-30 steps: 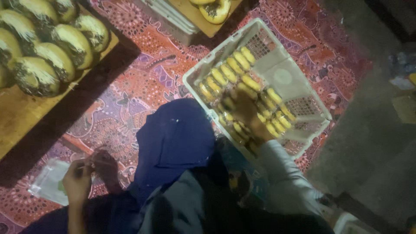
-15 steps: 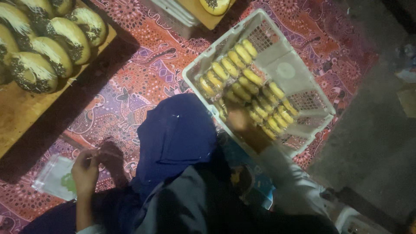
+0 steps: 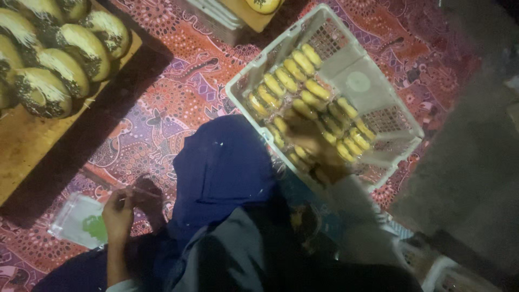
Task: The person sits on a patterned floor mat and repeatedly picks up ring-shaped pastries from a wooden board. They place each pastry into a clear plastic bag and then put the bagged item into a white plastic crate. The process is repeated for multiple pastries throughout the clip.
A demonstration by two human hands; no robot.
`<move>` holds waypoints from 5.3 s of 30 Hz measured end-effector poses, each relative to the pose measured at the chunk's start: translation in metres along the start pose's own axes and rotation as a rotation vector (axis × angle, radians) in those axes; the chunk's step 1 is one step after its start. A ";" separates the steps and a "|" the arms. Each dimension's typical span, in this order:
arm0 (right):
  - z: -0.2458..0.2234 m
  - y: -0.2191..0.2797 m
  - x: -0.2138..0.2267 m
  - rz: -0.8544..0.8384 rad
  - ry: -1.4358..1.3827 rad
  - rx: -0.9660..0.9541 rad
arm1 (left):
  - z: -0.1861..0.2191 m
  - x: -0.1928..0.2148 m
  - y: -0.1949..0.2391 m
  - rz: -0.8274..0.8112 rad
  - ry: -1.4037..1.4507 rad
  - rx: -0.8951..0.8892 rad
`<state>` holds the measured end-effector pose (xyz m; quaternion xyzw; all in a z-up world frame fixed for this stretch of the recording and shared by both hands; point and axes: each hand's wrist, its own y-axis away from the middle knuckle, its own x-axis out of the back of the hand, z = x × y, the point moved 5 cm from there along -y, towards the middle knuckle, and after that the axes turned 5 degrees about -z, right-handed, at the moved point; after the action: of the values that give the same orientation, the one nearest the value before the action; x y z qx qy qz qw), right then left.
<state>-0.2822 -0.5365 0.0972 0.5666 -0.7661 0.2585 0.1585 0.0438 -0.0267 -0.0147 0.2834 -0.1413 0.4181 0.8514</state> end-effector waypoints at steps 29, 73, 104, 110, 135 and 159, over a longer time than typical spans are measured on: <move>-0.116 -0.154 -0.143 -0.094 -0.133 -0.112 | 0.244 -0.059 0.028 0.102 -0.247 -0.632; -0.205 -0.412 -0.259 -0.378 0.597 -0.027 | 0.108 0.115 -0.098 0.284 2.381 -0.413; -0.300 -0.252 -0.412 -0.622 -0.380 -0.193 | 0.114 0.126 0.148 0.808 0.088 -0.573; -0.337 -0.212 -0.443 -0.941 -0.428 -0.131 | 0.067 0.144 0.221 1.115 0.049 -0.451; -0.430 -0.173 -0.507 -0.894 -0.179 0.746 | -0.019 0.106 0.259 1.011 0.998 -0.031; -0.305 -0.167 -0.508 -1.353 -0.760 -0.280 | 0.034 0.129 0.270 1.285 0.451 -0.049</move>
<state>0.0174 0.0012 0.1094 0.9341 -0.2821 -0.2043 0.0788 -0.0912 0.1663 0.1726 0.0297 -0.1099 0.8863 0.4489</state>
